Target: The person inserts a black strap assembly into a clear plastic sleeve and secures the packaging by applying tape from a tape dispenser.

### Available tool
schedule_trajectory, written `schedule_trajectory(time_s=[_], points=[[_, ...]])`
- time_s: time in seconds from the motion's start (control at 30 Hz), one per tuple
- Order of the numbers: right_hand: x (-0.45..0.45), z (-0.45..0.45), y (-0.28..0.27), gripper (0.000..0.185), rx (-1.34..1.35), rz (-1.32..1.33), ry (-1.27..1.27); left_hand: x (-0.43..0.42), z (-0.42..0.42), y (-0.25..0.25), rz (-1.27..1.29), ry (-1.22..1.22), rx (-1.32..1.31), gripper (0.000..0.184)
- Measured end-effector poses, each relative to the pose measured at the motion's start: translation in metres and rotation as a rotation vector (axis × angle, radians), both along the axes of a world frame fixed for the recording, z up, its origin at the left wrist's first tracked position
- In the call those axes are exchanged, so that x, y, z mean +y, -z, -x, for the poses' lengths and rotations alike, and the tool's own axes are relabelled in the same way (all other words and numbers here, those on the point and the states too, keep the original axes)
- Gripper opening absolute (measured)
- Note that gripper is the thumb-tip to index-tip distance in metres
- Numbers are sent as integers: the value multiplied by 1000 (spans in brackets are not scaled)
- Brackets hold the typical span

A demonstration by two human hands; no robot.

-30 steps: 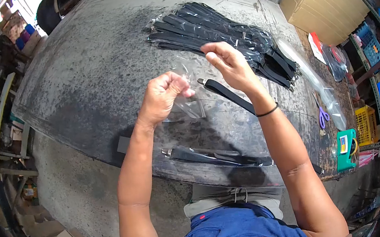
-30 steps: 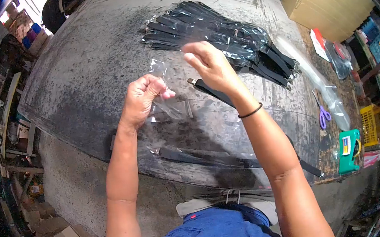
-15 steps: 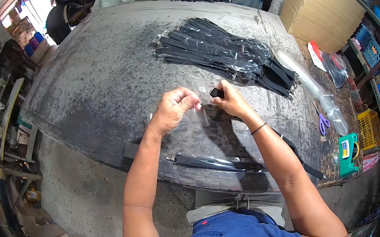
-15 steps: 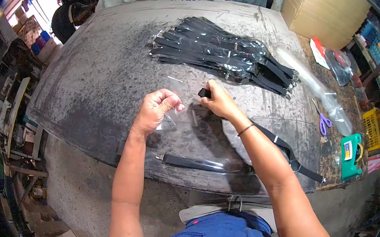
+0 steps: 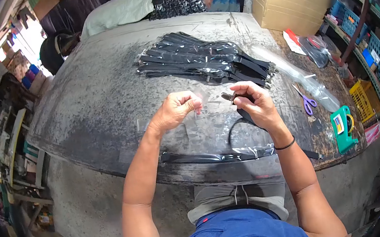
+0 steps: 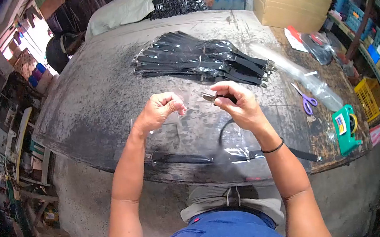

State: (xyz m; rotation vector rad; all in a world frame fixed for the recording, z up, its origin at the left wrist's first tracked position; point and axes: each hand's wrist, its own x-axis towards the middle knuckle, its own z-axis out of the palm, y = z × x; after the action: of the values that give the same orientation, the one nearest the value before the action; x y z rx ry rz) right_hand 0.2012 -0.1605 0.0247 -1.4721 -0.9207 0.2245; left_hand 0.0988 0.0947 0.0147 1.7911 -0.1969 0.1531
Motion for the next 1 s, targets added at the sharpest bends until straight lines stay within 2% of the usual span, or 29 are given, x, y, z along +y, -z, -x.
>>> schedule_trajectory(time_s=[0.13,0.27,0.7,0.77,0.87,1.0], points=[[-18,8,3,14,-72,-32,73,-16,-1,-12,-50,72,52,23],[-28,14,1,13,-155,-4,97,-27,-1,-18,-135,127,98,23],[-30,18,-9,13,-417,31,127,-47,-1,-35,-251,168,187,22],[-29,14,-8,15,-500,55,124,-44,-7,-30,-232,240,216,22],[-29,12,-6,16,-475,62,93,-53,-7,-39,-261,219,306,21],[-25,8,-3,21,-540,43,86,-53,-9,-46,-280,229,291,22]])
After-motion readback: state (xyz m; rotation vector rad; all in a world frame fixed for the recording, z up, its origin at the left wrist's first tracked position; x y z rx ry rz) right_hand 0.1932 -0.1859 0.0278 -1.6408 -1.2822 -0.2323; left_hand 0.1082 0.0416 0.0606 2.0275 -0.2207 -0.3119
